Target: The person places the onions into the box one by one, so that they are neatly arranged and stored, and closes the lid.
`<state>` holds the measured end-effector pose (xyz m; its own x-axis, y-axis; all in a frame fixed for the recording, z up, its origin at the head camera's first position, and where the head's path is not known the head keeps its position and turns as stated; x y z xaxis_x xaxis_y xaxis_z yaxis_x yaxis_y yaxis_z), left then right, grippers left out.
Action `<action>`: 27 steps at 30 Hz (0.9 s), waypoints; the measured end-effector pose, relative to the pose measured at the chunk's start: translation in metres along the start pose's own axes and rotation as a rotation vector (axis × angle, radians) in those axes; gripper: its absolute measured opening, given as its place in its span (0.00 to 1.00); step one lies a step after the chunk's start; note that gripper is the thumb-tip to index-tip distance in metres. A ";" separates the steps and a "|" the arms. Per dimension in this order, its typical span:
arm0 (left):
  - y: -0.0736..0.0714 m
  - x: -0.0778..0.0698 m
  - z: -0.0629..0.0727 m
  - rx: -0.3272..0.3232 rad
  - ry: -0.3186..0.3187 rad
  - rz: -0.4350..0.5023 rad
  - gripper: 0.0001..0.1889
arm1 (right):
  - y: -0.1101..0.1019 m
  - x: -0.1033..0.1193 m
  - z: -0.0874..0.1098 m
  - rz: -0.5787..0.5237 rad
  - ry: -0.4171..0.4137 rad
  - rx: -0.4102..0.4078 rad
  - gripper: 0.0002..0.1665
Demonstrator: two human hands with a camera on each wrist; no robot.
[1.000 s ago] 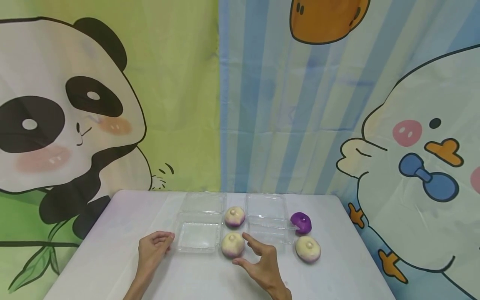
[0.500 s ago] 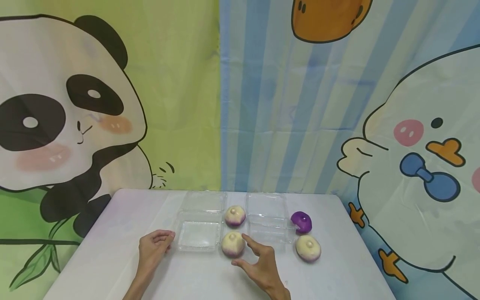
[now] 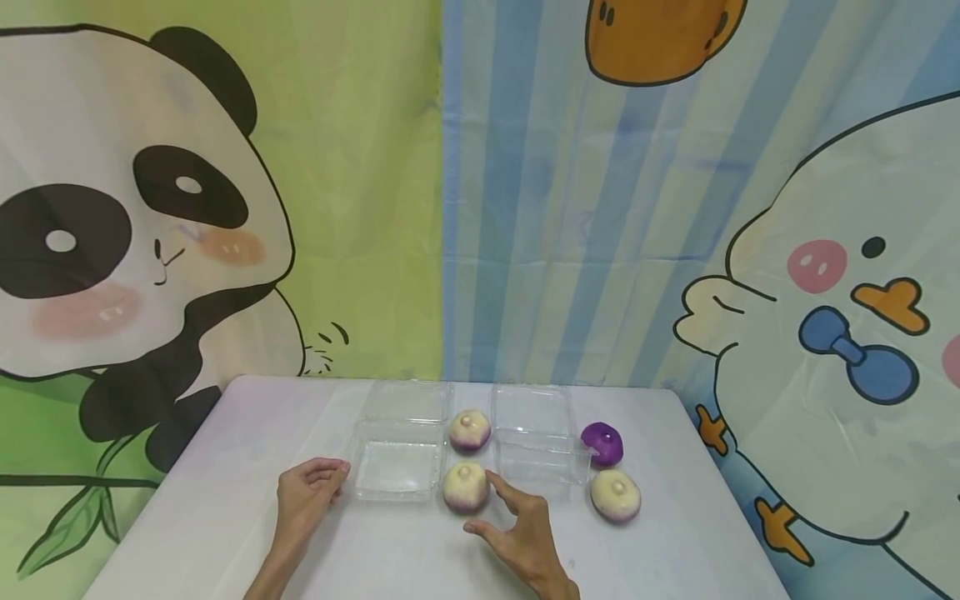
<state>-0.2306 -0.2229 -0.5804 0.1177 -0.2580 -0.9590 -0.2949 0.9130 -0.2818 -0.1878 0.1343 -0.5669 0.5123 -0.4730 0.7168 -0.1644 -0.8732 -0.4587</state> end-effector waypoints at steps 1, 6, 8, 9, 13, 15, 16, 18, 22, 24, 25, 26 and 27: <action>0.000 0.000 0.000 0.002 -0.001 0.000 0.13 | 0.000 -0.001 0.001 0.000 0.002 -0.001 0.45; 0.000 0.000 0.000 0.006 0.000 -0.003 0.13 | 0.002 -0.007 0.003 0.005 0.023 -0.007 0.45; 0.000 -0.001 0.000 0.008 0.004 -0.003 0.13 | 0.002 -0.008 0.003 0.006 0.032 -0.008 0.45; 0.000 -0.001 0.000 0.009 0.006 -0.004 0.13 | 0.002 -0.009 0.003 0.010 0.034 -0.008 0.46; 0.000 0.000 0.000 0.010 0.002 -0.007 0.13 | 0.002 -0.010 0.003 0.016 0.039 -0.009 0.46; 0.000 0.000 0.000 0.008 -0.002 -0.011 0.13 | 0.002 -0.011 0.005 0.023 0.041 -0.015 0.46; 0.000 0.001 0.000 0.007 -0.003 -0.012 0.13 | 0.002 -0.012 0.005 0.024 0.043 -0.016 0.46; 0.000 0.001 0.000 0.006 -0.003 -0.016 0.13 | 0.003 -0.014 0.006 0.038 0.039 -0.021 0.46; 0.000 0.000 0.000 0.007 -0.004 -0.018 0.12 | 0.005 -0.017 0.007 0.067 0.011 -0.028 0.46; 0.000 0.000 0.000 0.008 -0.004 -0.017 0.12 | 0.006 -0.018 0.007 0.076 0.000 -0.027 0.46; 0.000 0.000 0.000 0.009 -0.003 -0.017 0.12 | 0.006 -0.019 0.007 0.072 0.004 -0.026 0.47; 0.000 0.000 0.000 0.010 -0.001 -0.017 0.13 | 0.007 -0.021 0.007 0.069 0.009 -0.026 0.47; 0.000 -0.001 0.000 0.011 -0.001 -0.017 0.13 | 0.007 -0.022 0.007 0.065 0.017 -0.024 0.47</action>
Point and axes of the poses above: each hand's wrist, its own z-axis away from the middle knuckle, its own y-axis out of the palm, x = y × z, the point moved 4 cm from there along -z, towards the middle knuckle, and after that the axes turned 1 degree about -z, right-handed, at the moved point
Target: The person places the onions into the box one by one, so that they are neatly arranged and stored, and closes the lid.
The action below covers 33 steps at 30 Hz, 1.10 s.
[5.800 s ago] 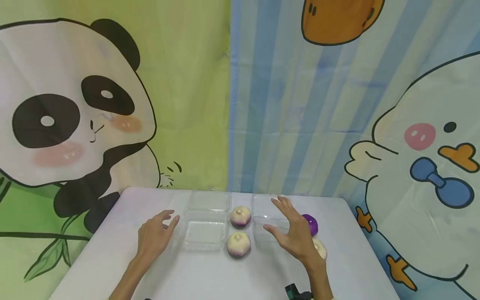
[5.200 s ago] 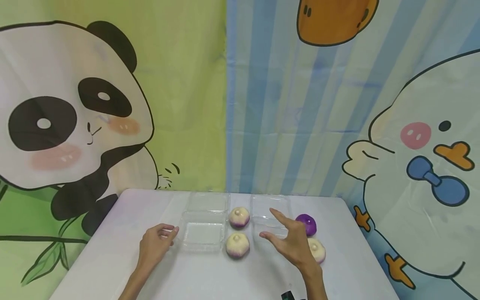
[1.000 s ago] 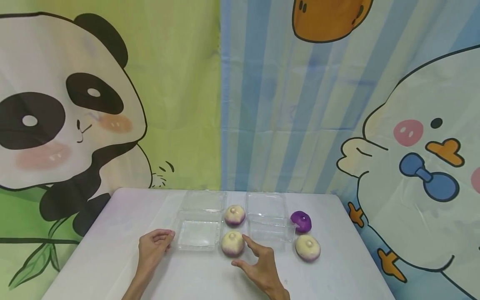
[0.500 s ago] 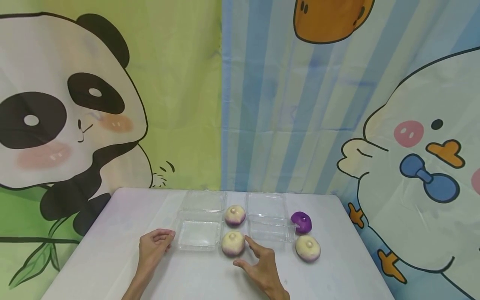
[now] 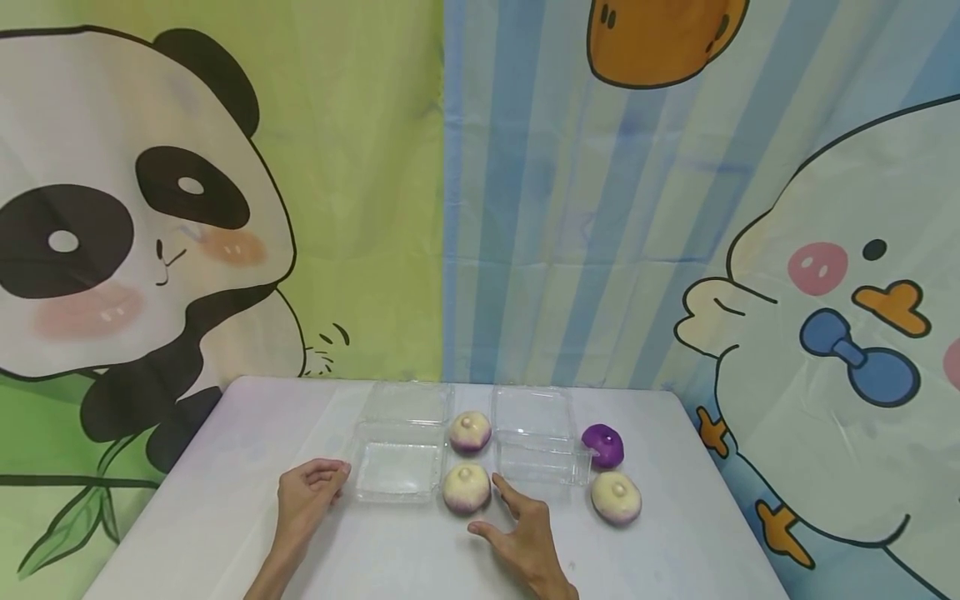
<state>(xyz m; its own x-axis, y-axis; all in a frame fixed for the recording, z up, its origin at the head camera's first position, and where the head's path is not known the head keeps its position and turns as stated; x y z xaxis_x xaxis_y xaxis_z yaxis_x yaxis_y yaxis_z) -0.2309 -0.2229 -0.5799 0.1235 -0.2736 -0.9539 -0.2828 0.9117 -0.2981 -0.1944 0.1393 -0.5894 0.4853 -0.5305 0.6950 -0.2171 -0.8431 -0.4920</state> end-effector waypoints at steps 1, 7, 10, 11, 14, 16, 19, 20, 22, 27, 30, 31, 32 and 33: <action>0.000 0.000 0.000 -0.001 0.000 0.000 0.13 | 0.001 -0.001 0.000 -0.001 0.008 0.003 0.47; 0.000 0.002 0.000 -0.005 -0.008 -0.003 0.12 | 0.003 -0.006 0.003 0.041 0.019 0.014 0.49; 0.001 0.002 0.000 -0.003 -0.004 0.007 0.12 | 0.004 -0.008 0.003 0.031 0.050 0.018 0.49; 0.001 0.002 0.000 -0.002 -0.003 0.008 0.12 | 0.004 -0.008 0.003 0.021 0.064 0.018 0.50; 0.000 0.002 -0.001 0.003 0.003 0.012 0.12 | 0.005 -0.010 0.003 -0.004 0.100 0.021 0.50; 0.000 0.002 -0.001 0.004 0.007 0.010 0.12 | 0.006 -0.011 0.002 -0.014 0.113 0.026 0.51; 0.000 0.002 -0.002 0.002 0.010 0.004 0.12 | 0.008 -0.011 0.000 -0.022 0.128 0.039 0.51; 0.000 0.002 -0.002 0.001 0.011 0.003 0.12 | 0.008 -0.011 -0.001 -0.027 0.131 0.043 0.51; 0.000 0.001 -0.003 0.001 0.012 0.008 0.12 | 0.009 -0.011 -0.002 -0.037 0.134 0.049 0.52; 0.000 0.001 -0.002 0.002 0.013 0.015 0.12 | 0.011 -0.009 -0.004 -0.038 0.124 0.058 0.51; 0.001 0.000 -0.002 0.002 0.012 0.013 0.12 | 0.013 -0.008 -0.005 -0.033 0.118 0.063 0.52; 0.001 0.000 -0.003 0.002 0.014 0.011 0.12 | 0.013 -0.008 -0.005 -0.031 0.118 0.064 0.52; 0.001 0.000 -0.003 0.002 0.014 0.011 0.12 | 0.014 -0.009 -0.006 -0.030 0.119 0.065 0.53; 0.001 0.000 -0.003 0.002 0.015 0.011 0.12 | 0.014 -0.009 -0.006 -0.031 0.119 0.067 0.53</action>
Point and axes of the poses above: each hand's wrist, its own z-axis away from the middle knuckle, its own y-axis out of the palm, x = y × z, the point moved 4 cm from there along -z, towards the middle knuckle, and after that the axes turned 1 degree about -z, right-handed, at the moved point
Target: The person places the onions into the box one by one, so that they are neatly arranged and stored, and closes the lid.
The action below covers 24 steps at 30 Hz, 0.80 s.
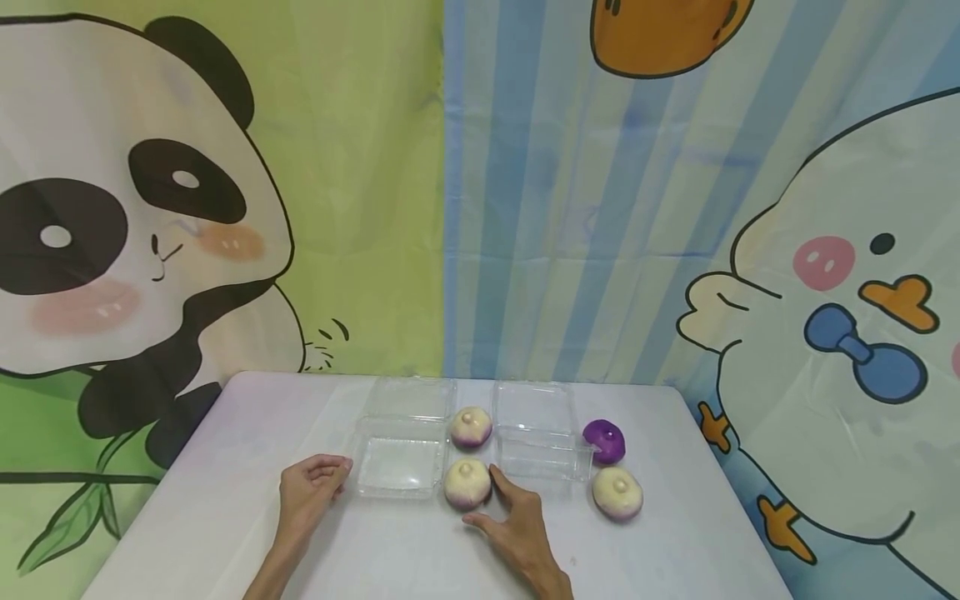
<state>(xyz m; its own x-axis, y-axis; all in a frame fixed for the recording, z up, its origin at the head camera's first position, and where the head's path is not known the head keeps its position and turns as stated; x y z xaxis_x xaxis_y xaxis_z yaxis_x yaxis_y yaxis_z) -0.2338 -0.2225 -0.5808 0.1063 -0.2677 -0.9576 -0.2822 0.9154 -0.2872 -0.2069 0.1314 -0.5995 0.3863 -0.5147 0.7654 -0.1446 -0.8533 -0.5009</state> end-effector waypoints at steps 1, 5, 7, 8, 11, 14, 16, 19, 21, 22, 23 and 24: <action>0.000 0.000 0.000 -0.001 0.001 0.001 0.12 | 0.000 0.000 0.000 0.000 -0.002 0.001 0.54; 0.000 0.000 0.000 -0.002 -0.003 0.006 0.12 | 0.002 0.000 -0.002 0.000 -0.021 -0.006 0.55; 0.001 0.000 0.000 -0.002 -0.006 0.000 0.12 | 0.002 0.001 -0.002 -0.004 -0.031 -0.009 0.54; 0.001 0.000 0.000 -0.004 -0.007 -0.002 0.12 | 0.003 0.002 -0.003 -0.005 -0.036 -0.010 0.54; 0.001 0.001 0.000 -0.011 -0.018 -0.015 0.13 | 0.004 0.003 -0.004 -0.016 -0.039 0.001 0.54; 0.001 0.002 0.000 -0.017 -0.028 -0.022 0.13 | 0.006 0.004 -0.005 -0.026 -0.029 0.017 0.54; 0.001 0.002 0.000 -0.015 -0.030 -0.022 0.13 | 0.006 0.004 -0.006 -0.023 -0.028 0.022 0.54; 0.002 0.002 0.000 -0.013 -0.025 -0.018 0.13 | 0.006 0.005 -0.007 -0.013 -0.036 0.017 0.54; 0.002 0.002 0.000 -0.011 -0.021 -0.016 0.13 | 0.007 0.004 -0.007 -0.003 -0.044 0.010 0.54; 0.002 0.001 0.000 -0.010 -0.021 -0.015 0.13 | 0.007 0.004 -0.008 0.002 -0.045 0.006 0.54; 0.002 0.001 0.000 -0.008 -0.021 -0.013 0.13 | 0.008 0.004 -0.008 0.007 -0.046 0.002 0.54; 0.002 0.001 0.000 -0.007 -0.020 -0.013 0.13 | 0.008 0.003 -0.008 0.014 -0.046 -0.002 0.54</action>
Point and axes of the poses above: each hand's wrist, its own z-axis away from the middle knuckle, its own y-axis out of the palm, x = y × z, the point moved 4 cm from there along -z, towards the middle knuckle, and after that the axes turned 1 degree about -z, right-handed, at the moved point
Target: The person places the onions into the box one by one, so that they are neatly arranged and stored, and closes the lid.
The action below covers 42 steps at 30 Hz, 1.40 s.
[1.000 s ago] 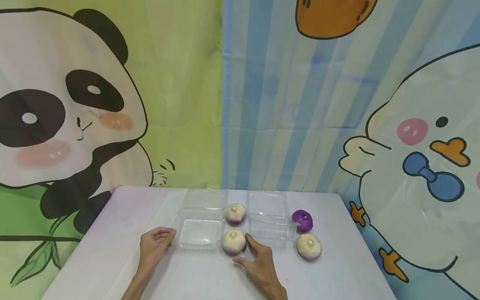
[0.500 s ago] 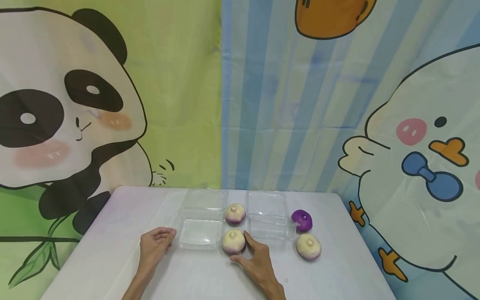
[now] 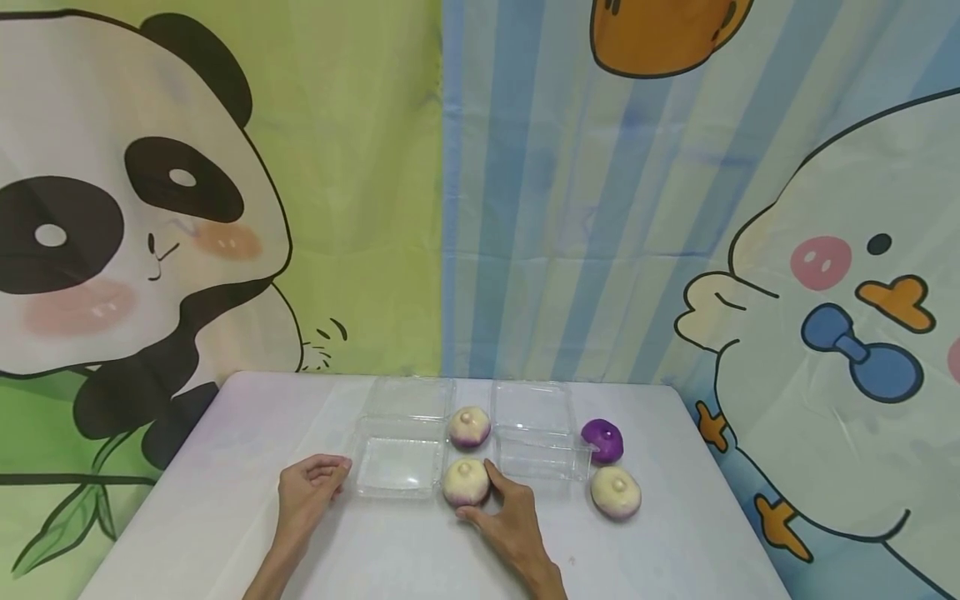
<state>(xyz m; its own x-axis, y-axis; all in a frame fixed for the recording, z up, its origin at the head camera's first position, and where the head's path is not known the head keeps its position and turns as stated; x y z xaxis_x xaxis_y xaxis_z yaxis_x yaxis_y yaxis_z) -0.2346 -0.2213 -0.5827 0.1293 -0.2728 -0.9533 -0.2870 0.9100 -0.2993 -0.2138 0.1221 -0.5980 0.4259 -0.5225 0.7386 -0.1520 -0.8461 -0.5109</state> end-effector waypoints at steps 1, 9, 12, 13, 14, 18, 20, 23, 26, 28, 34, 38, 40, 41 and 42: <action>0.000 0.000 0.000 0.001 0.000 0.001 0.13 | 0.000 0.000 0.000 0.004 -0.001 -0.003 0.54; -0.001 -0.001 0.000 0.002 0.002 0.014 0.13 | 0.002 0.000 0.001 0.034 -0.007 -0.020 0.52; -0.001 0.000 0.000 0.002 -0.003 0.011 0.13 | 0.001 0.000 0.001 0.034 -0.004 -0.027 0.51; -0.001 0.000 0.000 0.001 -0.006 0.007 0.13 | 0.001 0.000 0.002 0.033 -0.003 -0.027 0.51; -0.001 0.000 0.000 0.000 -0.010 0.005 0.13 | 0.001 0.000 0.002 0.030 -0.002 -0.029 0.50; -0.001 0.001 0.001 -0.003 -0.026 -0.008 0.14 | 0.001 0.000 0.003 0.018 0.005 -0.023 0.50; -0.001 0.001 0.001 -0.001 -0.026 -0.010 0.14 | 0.001 0.000 0.003 0.001 0.015 -0.017 0.50; -0.001 0.000 0.001 0.001 -0.016 -0.002 0.14 | 0.001 0.000 0.003 -0.017 0.026 -0.007 0.50; -0.001 0.000 0.000 0.001 -0.011 0.004 0.13 | 0.000 0.001 0.003 -0.033 0.036 -0.004 0.50; 0.000 -0.001 0.000 0.001 -0.007 0.004 0.13 | -0.001 0.002 0.004 -0.037 0.036 -0.006 0.50; 0.000 -0.001 -0.001 -0.001 0.008 0.014 0.13 | -0.003 0.004 0.005 -0.057 0.043 -0.007 0.50; 0.000 0.000 -0.002 -0.001 0.008 0.015 0.13 | -0.004 0.005 0.007 -0.043 0.055 -0.004 0.50; 0.000 0.001 -0.002 -0.001 0.002 0.009 0.13 | -0.005 0.006 0.008 -0.021 0.049 -0.007 0.50; 0.000 0.002 -0.002 -0.001 -0.001 0.007 0.13 | -0.005 0.007 0.009 -0.009 0.044 -0.011 0.50; 0.000 0.002 -0.001 -0.002 -0.005 0.006 0.13 | -0.006 0.007 0.009 0.002 0.035 -0.015 0.49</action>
<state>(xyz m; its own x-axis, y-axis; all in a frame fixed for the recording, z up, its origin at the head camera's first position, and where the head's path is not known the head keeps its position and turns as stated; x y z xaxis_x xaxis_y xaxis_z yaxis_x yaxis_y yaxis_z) -0.2357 -0.2223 -0.5846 0.1323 -0.2655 -0.9550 -0.2896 0.9111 -0.2935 -0.2016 0.1240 -0.5938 0.3942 -0.5273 0.7527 -0.1660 -0.8464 -0.5060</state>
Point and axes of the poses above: each hand's wrist, its own z-axis away from the middle knuckle, its own y-axis out of the palm, x = y × z, the point moved 4 cm from there along -z, towards the middle knuckle, and after that the axes turned 1 degree about -z, right-handed, at the moved point
